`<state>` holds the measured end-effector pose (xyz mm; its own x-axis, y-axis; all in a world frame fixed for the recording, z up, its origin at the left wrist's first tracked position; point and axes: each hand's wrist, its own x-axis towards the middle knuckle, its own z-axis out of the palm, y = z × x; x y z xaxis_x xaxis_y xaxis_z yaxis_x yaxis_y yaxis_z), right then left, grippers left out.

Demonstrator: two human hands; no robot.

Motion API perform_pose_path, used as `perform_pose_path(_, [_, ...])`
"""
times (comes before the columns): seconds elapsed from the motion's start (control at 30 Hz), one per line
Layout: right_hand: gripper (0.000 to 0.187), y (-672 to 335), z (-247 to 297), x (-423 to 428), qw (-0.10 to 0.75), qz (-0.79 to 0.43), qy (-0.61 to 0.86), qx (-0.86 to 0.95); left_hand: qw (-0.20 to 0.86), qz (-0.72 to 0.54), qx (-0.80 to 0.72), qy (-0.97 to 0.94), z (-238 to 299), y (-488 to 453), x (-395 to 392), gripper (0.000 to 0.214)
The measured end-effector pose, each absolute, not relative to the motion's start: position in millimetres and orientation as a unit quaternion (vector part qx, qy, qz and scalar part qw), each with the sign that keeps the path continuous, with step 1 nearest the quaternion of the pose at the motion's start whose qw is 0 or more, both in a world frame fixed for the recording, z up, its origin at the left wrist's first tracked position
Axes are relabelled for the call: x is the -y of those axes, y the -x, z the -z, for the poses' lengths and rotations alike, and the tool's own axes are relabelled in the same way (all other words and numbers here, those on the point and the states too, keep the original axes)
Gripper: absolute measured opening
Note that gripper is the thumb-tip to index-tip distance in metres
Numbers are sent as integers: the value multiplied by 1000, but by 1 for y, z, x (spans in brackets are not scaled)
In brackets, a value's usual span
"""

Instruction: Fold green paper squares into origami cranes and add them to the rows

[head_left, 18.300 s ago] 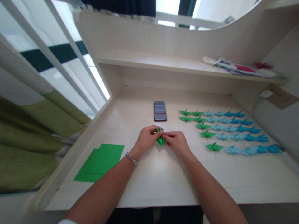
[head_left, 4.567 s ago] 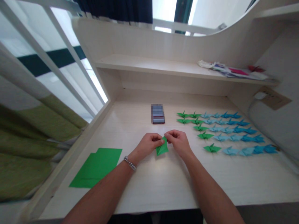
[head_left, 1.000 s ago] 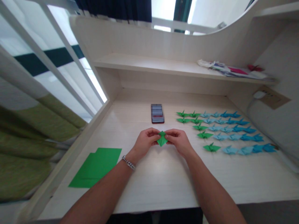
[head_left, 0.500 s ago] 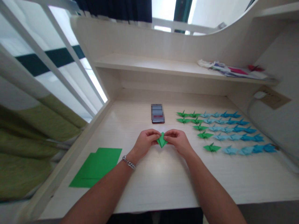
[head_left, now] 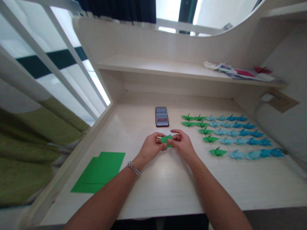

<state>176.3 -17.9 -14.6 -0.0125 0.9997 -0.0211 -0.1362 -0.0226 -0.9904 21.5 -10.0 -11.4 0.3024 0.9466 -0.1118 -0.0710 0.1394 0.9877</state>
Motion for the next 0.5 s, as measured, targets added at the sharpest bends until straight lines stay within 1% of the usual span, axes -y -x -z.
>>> perform_pose_path(0.03, [45,-176,14,18,516,-542,466,472,620,-403,-425,-522,13,-21,10,36])
perform_pose_path(0.1, [38,-175,13,18,512,-528,476,483,618,-396,-418,-534,15,-22,10,36])
perform_pose_path(0.17, [33,-175,13,18,528,-505,489,476,619,-400,-411,-536,17,-22,10,36])
perform_pose_path(0.27, [33,-178,12,16,551,-486,494,466,608,-416,-410,-537,17,-21,8,31])
perform_pose_path(0.37, [37,-181,13,14,535,-496,487,480,569,-446,-415,-552,17,-18,4,26])
perform_pose_path(0.5, [24,-184,14,13,506,-506,500,487,526,-482,-427,-556,18,-14,1,25])
